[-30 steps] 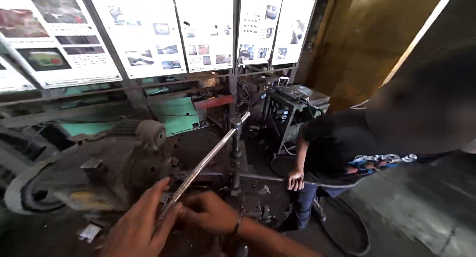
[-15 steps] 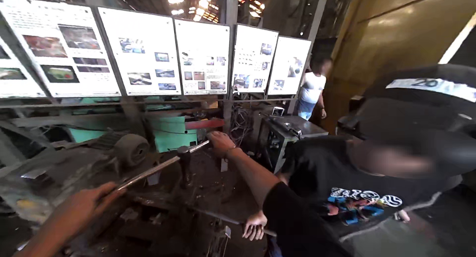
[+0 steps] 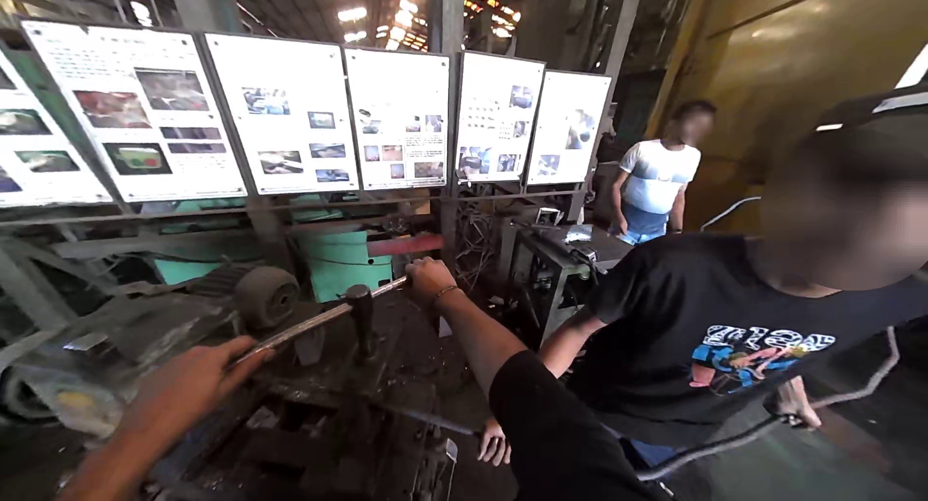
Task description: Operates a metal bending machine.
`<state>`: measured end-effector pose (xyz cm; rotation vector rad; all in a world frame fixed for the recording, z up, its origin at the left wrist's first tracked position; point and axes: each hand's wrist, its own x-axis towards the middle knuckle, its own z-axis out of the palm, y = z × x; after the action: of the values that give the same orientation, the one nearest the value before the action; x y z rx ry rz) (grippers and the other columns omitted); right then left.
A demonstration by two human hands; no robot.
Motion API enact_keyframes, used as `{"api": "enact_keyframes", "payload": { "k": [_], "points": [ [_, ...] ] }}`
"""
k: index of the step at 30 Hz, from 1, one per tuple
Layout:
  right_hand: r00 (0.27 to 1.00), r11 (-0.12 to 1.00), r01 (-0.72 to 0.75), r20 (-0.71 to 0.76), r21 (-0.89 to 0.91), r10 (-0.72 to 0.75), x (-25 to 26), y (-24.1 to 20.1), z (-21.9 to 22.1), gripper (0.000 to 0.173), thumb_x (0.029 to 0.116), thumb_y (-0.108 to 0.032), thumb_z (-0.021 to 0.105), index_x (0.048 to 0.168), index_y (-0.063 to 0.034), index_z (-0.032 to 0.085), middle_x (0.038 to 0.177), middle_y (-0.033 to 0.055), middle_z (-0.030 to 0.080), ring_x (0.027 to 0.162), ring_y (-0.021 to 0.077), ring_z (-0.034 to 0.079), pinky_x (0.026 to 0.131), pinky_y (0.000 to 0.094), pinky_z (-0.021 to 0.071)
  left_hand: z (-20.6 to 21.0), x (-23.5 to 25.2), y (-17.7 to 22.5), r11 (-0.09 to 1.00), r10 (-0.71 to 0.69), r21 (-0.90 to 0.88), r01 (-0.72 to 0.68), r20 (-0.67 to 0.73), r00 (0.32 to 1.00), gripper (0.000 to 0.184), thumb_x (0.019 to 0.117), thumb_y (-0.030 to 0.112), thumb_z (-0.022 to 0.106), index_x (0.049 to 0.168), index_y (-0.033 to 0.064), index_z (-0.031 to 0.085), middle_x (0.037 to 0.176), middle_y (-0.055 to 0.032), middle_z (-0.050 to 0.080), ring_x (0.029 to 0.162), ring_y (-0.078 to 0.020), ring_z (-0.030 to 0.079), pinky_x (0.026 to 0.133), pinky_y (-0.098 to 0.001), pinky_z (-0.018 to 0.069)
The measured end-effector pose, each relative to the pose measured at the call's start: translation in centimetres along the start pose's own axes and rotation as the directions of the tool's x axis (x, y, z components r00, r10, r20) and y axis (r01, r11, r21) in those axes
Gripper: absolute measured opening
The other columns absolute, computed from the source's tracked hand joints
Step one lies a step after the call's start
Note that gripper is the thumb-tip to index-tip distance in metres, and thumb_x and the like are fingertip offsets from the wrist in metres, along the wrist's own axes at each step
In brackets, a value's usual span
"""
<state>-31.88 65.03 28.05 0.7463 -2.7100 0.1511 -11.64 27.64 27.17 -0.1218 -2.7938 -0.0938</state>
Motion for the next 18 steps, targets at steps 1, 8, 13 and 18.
{"api": "enact_keyframes", "payload": {
  "k": [1, 8, 13, 18],
  "points": [
    [0.999, 1.000, -0.012, 0.032, -0.003, 0.012, 0.0, -0.1, -0.3, 0.030, 0.0924, -0.038, 0.068, 0.109, -0.0136, 0.072, 0.116, 0.0090, 0.071, 0.117, 0.0321, 0.063, 0.096, 0.0587, 0.0511, -0.2, 0.1, 0.1, 1.000, 0.013, -0.010, -0.013, 0.005, 1.000, 0.036, 0.0984, 0.058, 0.057, 0.103, 0.0265, 0.073, 0.077, -0.0027, 0.070, 0.074, -0.0260, 0.070, 0.065, -0.0566, 0.0560],
    [0.993, 0.996, -0.089, 0.075, -0.030, 0.091, 0.0, -0.3, -0.6, 0.033, 0.0902, -0.032, 0.071, 0.119, -0.0165, 0.071, 0.124, 0.0079, 0.069, 0.124, 0.0334, 0.060, 0.095, 0.0610, 0.0513, -0.1, 1.0, 1.0, 0.999, 0.039, 0.008, -0.040, 0.022, 0.999, 0.036, 0.1004, 0.057, 0.053, 0.106, 0.0267, 0.073, 0.077, -0.0049, 0.071, 0.075, -0.0289, 0.071, 0.066, -0.0576, 0.0564],
    [0.991, 0.996, -0.074, 0.108, -0.050, 0.079, 0.5, -0.3, -0.6, 0.031, 0.0898, -0.038, 0.069, 0.111, -0.0153, 0.074, 0.116, 0.0091, 0.072, 0.117, 0.0327, 0.064, 0.097, 0.0616, 0.0503, -1.6, 1.2, 2.4, 0.992, -0.109, 0.089, 0.089, 0.251, 0.962, 0.046, 0.0957, 0.061, 0.060, 0.110, 0.0176, 0.069, 0.093, -0.0123, 0.072, 0.092, -0.0351, 0.071, 0.079, -0.0602, 0.0563],
    [0.991, 0.997, -0.025, 0.128, -0.074, 0.034, 0.7, -0.2, -0.8, 0.034, 0.0870, -0.044, 0.068, 0.098, -0.0126, 0.074, 0.100, 0.0116, 0.074, 0.101, 0.0334, 0.069, 0.092, 0.0620, 0.0521, -2.3, 2.4, 4.0, 0.954, -0.287, 0.197, 0.227, 0.369, 0.884, 0.038, 0.0970, 0.045, 0.063, 0.106, 0.0107, 0.074, 0.103, -0.0175, 0.073, 0.101, -0.0383, 0.070, 0.085, -0.0622, 0.0552]
  ]
}}
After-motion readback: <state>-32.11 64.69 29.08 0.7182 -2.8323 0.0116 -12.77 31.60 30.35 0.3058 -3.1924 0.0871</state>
